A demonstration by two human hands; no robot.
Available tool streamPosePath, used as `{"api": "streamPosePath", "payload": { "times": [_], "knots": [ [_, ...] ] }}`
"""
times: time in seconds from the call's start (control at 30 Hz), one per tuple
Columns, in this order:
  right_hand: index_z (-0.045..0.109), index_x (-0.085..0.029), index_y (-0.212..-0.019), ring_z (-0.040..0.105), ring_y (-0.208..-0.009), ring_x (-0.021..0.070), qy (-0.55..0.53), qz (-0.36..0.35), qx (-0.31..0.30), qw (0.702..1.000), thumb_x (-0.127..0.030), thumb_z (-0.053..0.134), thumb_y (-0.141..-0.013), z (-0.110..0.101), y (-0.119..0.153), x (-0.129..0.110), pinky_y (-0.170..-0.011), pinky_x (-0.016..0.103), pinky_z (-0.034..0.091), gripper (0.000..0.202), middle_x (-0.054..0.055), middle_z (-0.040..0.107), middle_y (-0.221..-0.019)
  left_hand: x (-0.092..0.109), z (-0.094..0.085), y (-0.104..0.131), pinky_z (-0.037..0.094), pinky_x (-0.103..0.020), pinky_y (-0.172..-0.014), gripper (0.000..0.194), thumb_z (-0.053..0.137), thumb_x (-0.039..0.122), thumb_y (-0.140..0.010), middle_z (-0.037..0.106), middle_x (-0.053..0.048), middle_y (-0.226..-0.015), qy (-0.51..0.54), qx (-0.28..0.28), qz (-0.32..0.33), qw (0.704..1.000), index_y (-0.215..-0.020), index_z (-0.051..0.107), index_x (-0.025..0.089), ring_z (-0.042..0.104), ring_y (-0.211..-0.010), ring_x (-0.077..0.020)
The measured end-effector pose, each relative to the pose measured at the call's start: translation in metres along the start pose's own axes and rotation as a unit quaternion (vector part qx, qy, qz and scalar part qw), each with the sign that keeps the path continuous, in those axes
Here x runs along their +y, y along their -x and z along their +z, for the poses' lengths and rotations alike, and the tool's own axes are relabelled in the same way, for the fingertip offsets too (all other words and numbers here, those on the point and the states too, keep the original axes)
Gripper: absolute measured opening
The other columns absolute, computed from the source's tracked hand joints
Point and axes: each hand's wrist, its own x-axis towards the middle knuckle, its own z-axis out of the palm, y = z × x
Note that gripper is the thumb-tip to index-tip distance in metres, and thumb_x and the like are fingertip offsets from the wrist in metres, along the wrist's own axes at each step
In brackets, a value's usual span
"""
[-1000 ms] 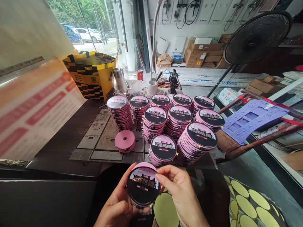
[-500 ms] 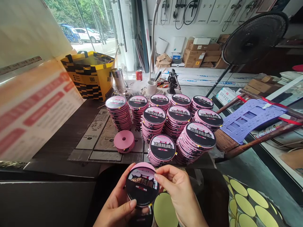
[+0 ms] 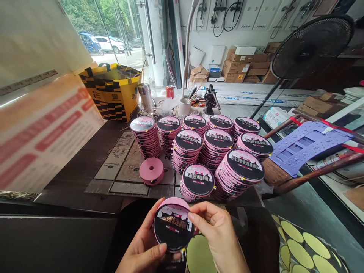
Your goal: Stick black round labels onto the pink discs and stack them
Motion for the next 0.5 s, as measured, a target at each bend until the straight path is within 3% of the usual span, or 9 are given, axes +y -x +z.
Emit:
{"api": "streamPosePath", "payload": {
  "times": [0.37, 0.5],
  "knots": [
    [0.070, -0.017, -0.060, 0.056, -0.048, 0.0117, 0.046, -0.037, 0.010, 0.998, -0.039, 0.079, -0.054, -0.002, -0.004, 0.006, -0.046, 0.017, 0.046, 0.025, 0.003, 0.065, -0.054, -0.005, 0.002, 0.000, 0.051, -0.027, -0.068, 0.064, 0.076, 0.019, -0.066, 0.061, -0.004, -0.119, 0.005, -0.026, 0.051, 0.998, -0.120, 0.053, 0.041, 0.063, -0.097, -0.0245],
    [0.070, -0.018, -0.066, 0.061, -0.055, 0.0157, 0.085, -0.060, -0.003, 0.995, -0.041, 0.074, -0.062, -0.001, -0.003, 0.013, -0.051, 0.021, 0.050, 0.023, 0.004, 0.068, -0.061, -0.009, 0.002, -0.002, 0.051, -0.029, -0.077, 0.061, 0.076, 0.026, -0.065, 0.060, -0.006, -0.124, -0.049, -0.012, 0.143, 0.988, -0.121, 0.055, 0.036, 0.059, -0.106, -0.0285]
  ]
}}
